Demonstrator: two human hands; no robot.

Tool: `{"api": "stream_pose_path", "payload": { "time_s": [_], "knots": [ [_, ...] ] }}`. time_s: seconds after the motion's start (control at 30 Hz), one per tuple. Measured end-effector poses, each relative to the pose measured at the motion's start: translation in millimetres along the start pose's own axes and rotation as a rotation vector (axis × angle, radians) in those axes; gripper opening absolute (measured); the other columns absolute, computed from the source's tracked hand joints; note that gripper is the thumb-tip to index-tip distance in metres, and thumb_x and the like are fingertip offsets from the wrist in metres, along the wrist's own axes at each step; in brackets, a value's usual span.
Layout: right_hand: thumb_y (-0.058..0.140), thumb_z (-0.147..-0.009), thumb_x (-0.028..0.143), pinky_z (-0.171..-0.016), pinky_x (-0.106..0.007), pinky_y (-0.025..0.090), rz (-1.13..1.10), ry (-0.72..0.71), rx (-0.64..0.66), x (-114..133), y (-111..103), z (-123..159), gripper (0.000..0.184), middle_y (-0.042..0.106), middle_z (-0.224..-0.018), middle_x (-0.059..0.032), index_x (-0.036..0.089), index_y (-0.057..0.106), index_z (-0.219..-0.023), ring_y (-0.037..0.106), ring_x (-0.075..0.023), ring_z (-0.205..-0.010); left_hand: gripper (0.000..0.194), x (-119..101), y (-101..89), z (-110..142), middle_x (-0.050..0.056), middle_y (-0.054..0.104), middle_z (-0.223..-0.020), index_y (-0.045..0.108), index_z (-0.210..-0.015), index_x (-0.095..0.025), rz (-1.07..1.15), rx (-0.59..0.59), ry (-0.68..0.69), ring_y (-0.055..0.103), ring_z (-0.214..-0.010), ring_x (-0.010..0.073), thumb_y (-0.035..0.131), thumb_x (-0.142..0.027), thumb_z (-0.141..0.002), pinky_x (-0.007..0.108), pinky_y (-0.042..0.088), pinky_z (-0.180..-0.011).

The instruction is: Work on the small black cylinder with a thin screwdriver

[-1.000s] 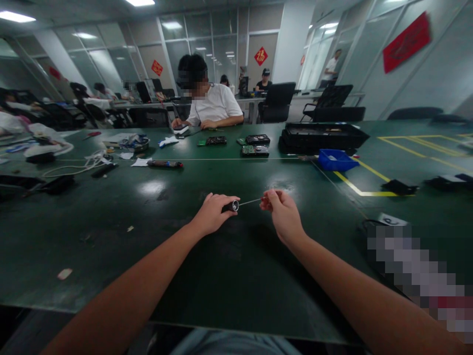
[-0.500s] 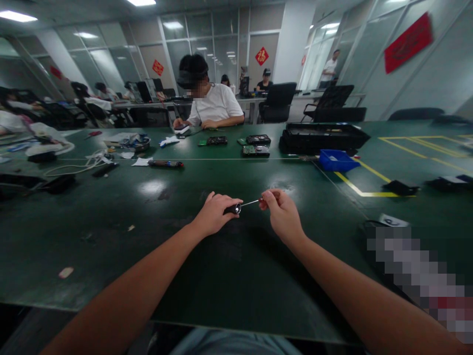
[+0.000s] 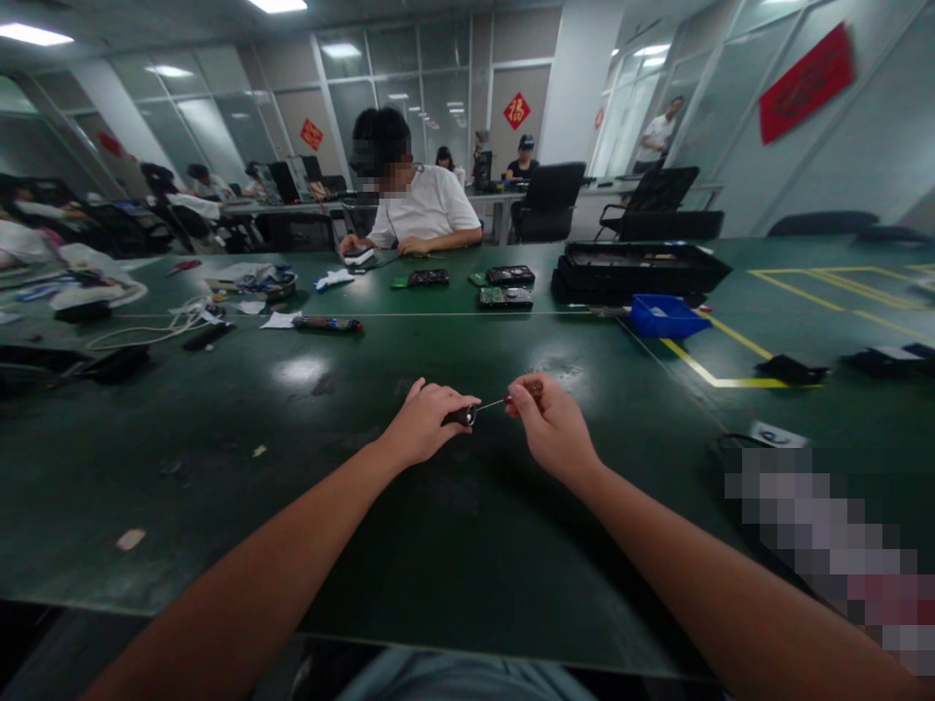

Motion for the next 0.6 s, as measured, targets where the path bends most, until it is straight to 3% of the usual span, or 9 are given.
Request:
{"api": "stream_pose_path", "payload": {
  "time_s": [0.2, 0.33, 0.5, 0.6],
  "knots": [
    [0.048, -0.098, 0.033, -0.068, -0.033, 0.044, 0.190, -0.056, -0.039, 6, -4, 0, 0.017, 0.068, -0.075, -0.0036, 0.021, 0.058, -0.091, 0.065, -0.0202, -0.070, 0.043, 5, 2.5, -2, 0.006, 0.066, -0.122, 0.063, -0.131, -0.032, 0.002, 0.011, -0.016, 0.054, -0.119, 0.0281, 0.069, -0.030, -0.088, 0.063, 0.017, -0.116],
    [0.047, -0.098, 0.035, -0.067, -0.033, 0.044, 0.207, -0.044, -0.068, 4, -7, -1, 0.019, 0.067, -0.076, -0.0043, 0.021, 0.058, -0.091, 0.065, -0.0206, -0.071, 0.042, 6, -1.4, -1, 0.007, 0.067, -0.119, 0.064, -0.129, -0.029, 0.079, -0.036, -0.026, 0.057, -0.116, 0.0285, 0.069, -0.033, -0.088, 0.057, 0.028, -0.113],
    [0.047, -0.099, 0.036, -0.068, -0.033, 0.044, 0.201, -0.036, -0.088, 4, -11, 0, 0.020, 0.068, -0.077, -0.0050, 0.020, 0.058, -0.093, 0.065, -0.0210, -0.073, 0.037, 15, -13.6, -1, 0.009, 0.066, -0.122, 0.065, -0.121, -0.022, 0.438, -0.262, -0.143, 0.061, -0.113, 0.0255, 0.072, -0.028, -0.084, 0.043, 0.044, -0.103],
    [0.046, -0.099, 0.036, -0.067, -0.033, 0.044, 0.186, -0.028, -0.082, 5, -12, 1, 0.020, 0.068, -0.077, -0.0047, 0.020, 0.058, -0.093, 0.065, -0.0207, -0.073, 0.043, 24, -19.1, -1, 0.009, 0.066, -0.117, 0.058, -0.128, -0.022, 0.738, -0.386, -0.221, 0.064, -0.102, 0.0212, 0.068, -0.030, -0.087, 0.039, 0.049, -0.095]
  ]
}}
Point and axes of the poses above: each hand's wrist, its own z-axis away from the middle knuckle, its own y-axis out of the palm, x = y × z, the point moved 6 cm from there along -z, towards the middle knuckle
